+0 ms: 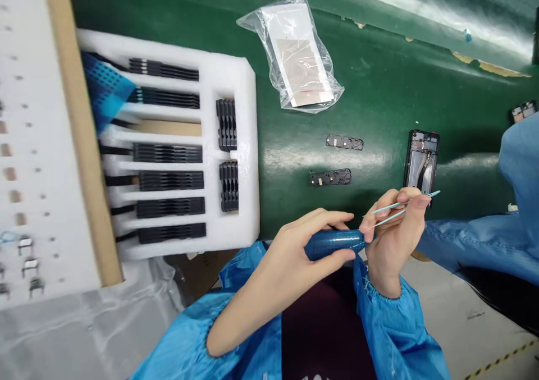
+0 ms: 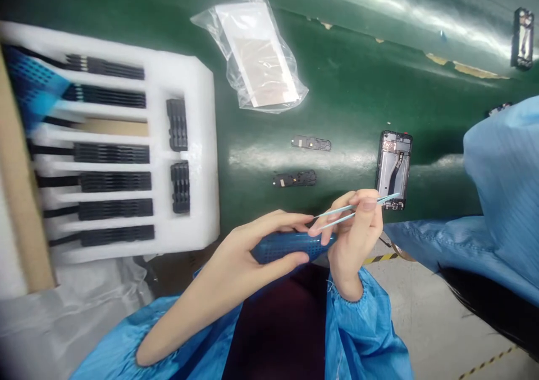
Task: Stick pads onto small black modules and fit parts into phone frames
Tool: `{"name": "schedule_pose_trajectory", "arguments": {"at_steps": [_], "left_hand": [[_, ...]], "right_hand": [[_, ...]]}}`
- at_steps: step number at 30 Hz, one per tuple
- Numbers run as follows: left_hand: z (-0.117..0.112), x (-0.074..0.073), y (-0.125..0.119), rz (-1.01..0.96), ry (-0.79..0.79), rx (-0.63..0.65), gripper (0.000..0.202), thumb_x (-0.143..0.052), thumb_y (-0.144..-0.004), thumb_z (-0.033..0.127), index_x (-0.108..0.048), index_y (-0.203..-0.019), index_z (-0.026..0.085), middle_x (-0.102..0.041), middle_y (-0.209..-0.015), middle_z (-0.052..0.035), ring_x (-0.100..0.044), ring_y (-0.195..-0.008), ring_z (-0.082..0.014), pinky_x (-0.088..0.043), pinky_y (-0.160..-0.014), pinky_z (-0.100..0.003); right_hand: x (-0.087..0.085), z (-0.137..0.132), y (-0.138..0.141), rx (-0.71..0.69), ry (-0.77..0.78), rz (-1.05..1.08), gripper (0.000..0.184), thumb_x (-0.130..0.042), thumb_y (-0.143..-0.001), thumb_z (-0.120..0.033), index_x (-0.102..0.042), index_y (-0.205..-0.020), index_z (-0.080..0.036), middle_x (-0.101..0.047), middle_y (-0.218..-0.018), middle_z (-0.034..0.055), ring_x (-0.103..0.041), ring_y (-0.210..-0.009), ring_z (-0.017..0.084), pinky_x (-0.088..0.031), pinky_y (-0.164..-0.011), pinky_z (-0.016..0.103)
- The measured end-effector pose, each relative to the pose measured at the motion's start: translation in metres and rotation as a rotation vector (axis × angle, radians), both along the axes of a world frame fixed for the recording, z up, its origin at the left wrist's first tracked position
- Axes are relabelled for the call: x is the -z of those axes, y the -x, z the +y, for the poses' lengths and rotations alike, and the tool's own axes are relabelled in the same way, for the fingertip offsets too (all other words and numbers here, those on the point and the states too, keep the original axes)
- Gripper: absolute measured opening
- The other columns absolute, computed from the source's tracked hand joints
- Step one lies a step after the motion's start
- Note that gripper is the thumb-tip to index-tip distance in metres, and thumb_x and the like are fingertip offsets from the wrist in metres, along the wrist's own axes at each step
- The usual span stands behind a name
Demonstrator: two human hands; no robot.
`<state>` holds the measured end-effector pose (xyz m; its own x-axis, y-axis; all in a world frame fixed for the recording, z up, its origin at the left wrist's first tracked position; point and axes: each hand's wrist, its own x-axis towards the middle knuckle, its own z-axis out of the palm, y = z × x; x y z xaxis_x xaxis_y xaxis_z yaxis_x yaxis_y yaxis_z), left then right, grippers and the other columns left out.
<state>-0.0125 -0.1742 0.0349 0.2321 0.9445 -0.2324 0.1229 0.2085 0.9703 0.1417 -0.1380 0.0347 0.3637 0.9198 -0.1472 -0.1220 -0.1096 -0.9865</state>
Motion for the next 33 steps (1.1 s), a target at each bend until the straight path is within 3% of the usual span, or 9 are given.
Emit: {"name": "schedule_pose_trajectory", "arguments": {"at_steps": [7, 12, 17, 20, 23, 26, 33], "left_hand": [[-0.006, 0.002, 0.004, 0.110, -0.156, -0.018, 0.015, -0.079, -0.098, 0.019, -0.086, -0.107, 0.028, -0.085, -0.097, -0.0014, -0.078, -0.086, -0.0200, -0.063, -0.076, -0.030], [-0.004, 0.000, 0.012, 0.139, -0.194, -0.059, 0.018, -0.080, -0.095, 0.013, -0.085, -0.105, 0.027, -0.083, -0.097, 0.0002, -0.077, -0.086, -0.0174, -0.062, -0.075, -0.027], [0.001, -0.005, 0.017, 0.164, -0.211, -0.087, 0.015, -0.077, -0.094, 0.012, -0.082, -0.101, 0.024, -0.079, -0.100, -0.0008, -0.076, -0.089, -0.0155, -0.060, -0.077, -0.024], [0.002, -0.007, 0.017, 0.212, -0.197, -0.077, 0.014, -0.073, -0.094, 0.010, -0.078, -0.097, 0.022, -0.079, -0.095, 0.0013, -0.076, -0.085, -0.0140, -0.058, -0.075, -0.023], [0.002, -0.006, 0.015, 0.227, -0.182, -0.059, 0.017, -0.072, -0.092, 0.008, -0.076, -0.098, 0.023, -0.080, -0.093, 0.0051, -0.076, -0.081, -0.0115, -0.056, -0.074, -0.020], [0.006, -0.005, 0.014, 0.197, -0.168, -0.063, 0.019, -0.077, -0.093, 0.010, -0.079, -0.105, 0.024, -0.082, -0.099, 0.0060, -0.077, -0.087, -0.0112, -0.057, -0.079, -0.019], [0.013, -0.003, 0.013, 0.135, -0.185, -0.071, 0.020, -0.092, -0.090, 0.022, -0.084, -0.108, 0.024, -0.082, -0.099, 0.0033, -0.076, -0.088, -0.0126, -0.058, -0.079, -0.021]], "right_hand": [[-0.001, 0.001, 0.001, -0.125, -0.012, 0.032, 0.046, -0.060, -0.108, -0.066, -0.049, -0.085, -0.027, -0.037, -0.050, -0.0127, -0.043, -0.029, 0.010, -0.032, -0.030, 0.020], [-0.002, 0.001, -0.012, -0.241, -0.032, 0.074, 0.049, -0.055, -0.111, -0.067, -0.046, -0.084, -0.027, -0.043, -0.055, -0.0115, -0.050, -0.031, 0.010, -0.039, -0.032, 0.020], [0.000, -0.001, -0.029, -0.355, 0.083, 0.159, 0.048, -0.055, -0.110, -0.067, -0.048, -0.087, -0.026, -0.051, -0.064, -0.0089, -0.060, -0.037, 0.010, -0.032, -0.028, 0.017], [0.002, -0.001, -0.036, -0.420, 0.073, 0.259, 0.037, -0.056, -0.111, -0.057, -0.054, -0.092, -0.025, -0.054, -0.069, -0.0073, -0.064, -0.043, 0.011, -0.038, -0.029, 0.017], [0.004, -0.002, -0.042, -0.467, 0.054, 0.290, 0.019, -0.072, -0.104, -0.043, -0.066, -0.107, -0.025, -0.064, -0.079, -0.0044, -0.076, -0.060, 0.015, -0.050, -0.036, 0.017], [0.007, -0.005, -0.045, -0.489, 0.071, 0.261, 0.018, -0.081, -0.101, -0.033, -0.074, -0.114, -0.025, -0.072, -0.086, -0.0014, -0.081, -0.072, 0.016, -0.058, -0.045, 0.015], [0.016, -0.006, -0.047, -0.466, -0.056, 0.097, 0.012, -0.083, -0.101, -0.033, -0.077, -0.106, -0.024, -0.080, -0.088, 0.0005, -0.084, -0.073, 0.019, -0.064, -0.050, 0.020]]}}
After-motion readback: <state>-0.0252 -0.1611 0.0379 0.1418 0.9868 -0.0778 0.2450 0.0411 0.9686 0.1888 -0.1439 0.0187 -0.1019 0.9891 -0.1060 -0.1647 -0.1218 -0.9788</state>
